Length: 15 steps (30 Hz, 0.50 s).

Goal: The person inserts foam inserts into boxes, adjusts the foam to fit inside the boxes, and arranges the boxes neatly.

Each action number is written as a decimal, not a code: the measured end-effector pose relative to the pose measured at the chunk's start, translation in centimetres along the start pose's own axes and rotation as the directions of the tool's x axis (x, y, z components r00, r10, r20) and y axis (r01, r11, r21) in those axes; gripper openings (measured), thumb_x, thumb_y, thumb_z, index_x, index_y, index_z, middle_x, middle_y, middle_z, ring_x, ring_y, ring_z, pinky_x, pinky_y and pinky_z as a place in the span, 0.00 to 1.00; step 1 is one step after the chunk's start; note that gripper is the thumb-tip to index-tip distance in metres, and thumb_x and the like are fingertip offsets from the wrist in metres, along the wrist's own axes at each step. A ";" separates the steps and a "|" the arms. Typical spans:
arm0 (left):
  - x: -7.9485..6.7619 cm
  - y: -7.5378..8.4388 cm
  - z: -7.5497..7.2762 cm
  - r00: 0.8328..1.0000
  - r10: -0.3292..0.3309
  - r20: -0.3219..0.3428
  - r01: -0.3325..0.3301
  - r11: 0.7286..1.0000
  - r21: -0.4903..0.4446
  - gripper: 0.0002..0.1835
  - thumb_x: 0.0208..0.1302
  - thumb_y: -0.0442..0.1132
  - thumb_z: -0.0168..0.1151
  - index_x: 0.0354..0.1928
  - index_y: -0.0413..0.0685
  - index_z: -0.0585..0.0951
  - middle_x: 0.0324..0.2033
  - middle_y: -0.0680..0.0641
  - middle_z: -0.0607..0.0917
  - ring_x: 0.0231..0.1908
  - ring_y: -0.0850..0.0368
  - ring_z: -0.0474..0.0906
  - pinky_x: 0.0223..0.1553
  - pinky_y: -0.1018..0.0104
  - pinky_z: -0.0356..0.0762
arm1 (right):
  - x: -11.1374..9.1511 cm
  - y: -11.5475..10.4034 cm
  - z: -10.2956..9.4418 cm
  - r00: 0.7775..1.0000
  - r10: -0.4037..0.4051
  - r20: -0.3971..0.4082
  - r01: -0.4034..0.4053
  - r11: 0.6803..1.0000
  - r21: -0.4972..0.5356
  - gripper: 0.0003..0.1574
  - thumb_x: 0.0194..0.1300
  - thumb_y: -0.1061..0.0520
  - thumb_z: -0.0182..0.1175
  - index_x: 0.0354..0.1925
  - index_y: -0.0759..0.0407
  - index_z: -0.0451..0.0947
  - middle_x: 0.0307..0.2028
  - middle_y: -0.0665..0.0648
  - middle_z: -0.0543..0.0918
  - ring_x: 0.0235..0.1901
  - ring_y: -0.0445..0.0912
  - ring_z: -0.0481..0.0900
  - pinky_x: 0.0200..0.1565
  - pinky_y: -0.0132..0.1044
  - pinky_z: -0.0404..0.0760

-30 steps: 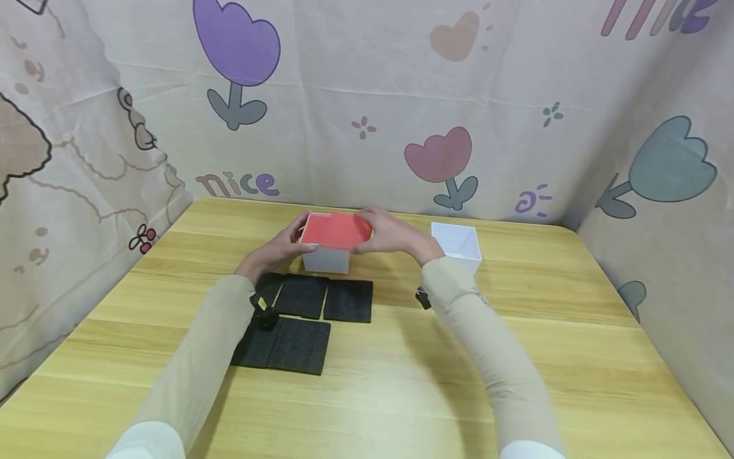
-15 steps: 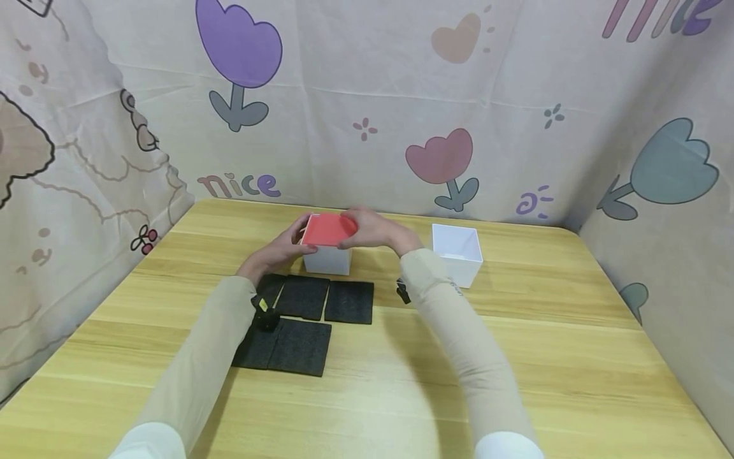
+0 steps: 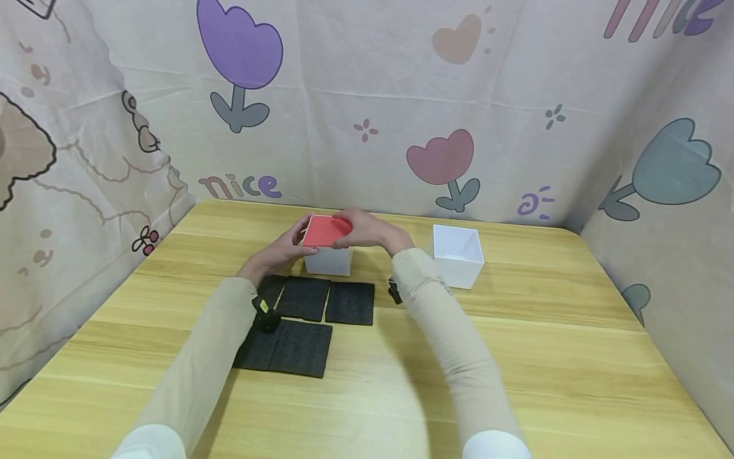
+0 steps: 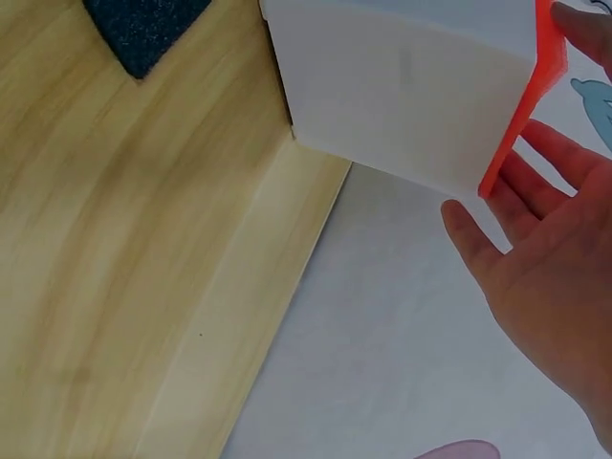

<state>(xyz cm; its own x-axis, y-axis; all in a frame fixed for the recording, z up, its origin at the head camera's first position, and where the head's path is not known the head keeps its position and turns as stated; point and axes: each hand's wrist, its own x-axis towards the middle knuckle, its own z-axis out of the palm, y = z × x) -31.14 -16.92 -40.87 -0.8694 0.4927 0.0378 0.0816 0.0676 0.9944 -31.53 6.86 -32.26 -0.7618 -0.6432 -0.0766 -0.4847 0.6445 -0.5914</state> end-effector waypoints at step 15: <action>0.0 0.1 -0.1 1.000 -0.002 0.013 0.002 1.000 0.013 0.50 0.62 0.33 0.59 0.77 0.52 0.38 0.75 0.49 0.40 0.73 0.48 0.35 0.69 0.46 0.48 | -0.2 0.9 0.7 0.999 -0.026 0.036 0.027 0.999 -0.043 0.42 0.69 0.46 0.57 0.73 0.57 0.57 0.74 0.57 0.53 0.72 0.51 0.51 0.68 0.48 0.55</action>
<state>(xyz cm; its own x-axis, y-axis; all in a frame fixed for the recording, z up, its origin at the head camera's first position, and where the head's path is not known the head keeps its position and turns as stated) -31.16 -16.97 -40.77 -0.8632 0.5036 0.0347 0.0865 0.0798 0.9931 -31.47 7.26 -33.38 -0.7331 -0.6740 -0.0906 -0.5232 0.6441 -0.5581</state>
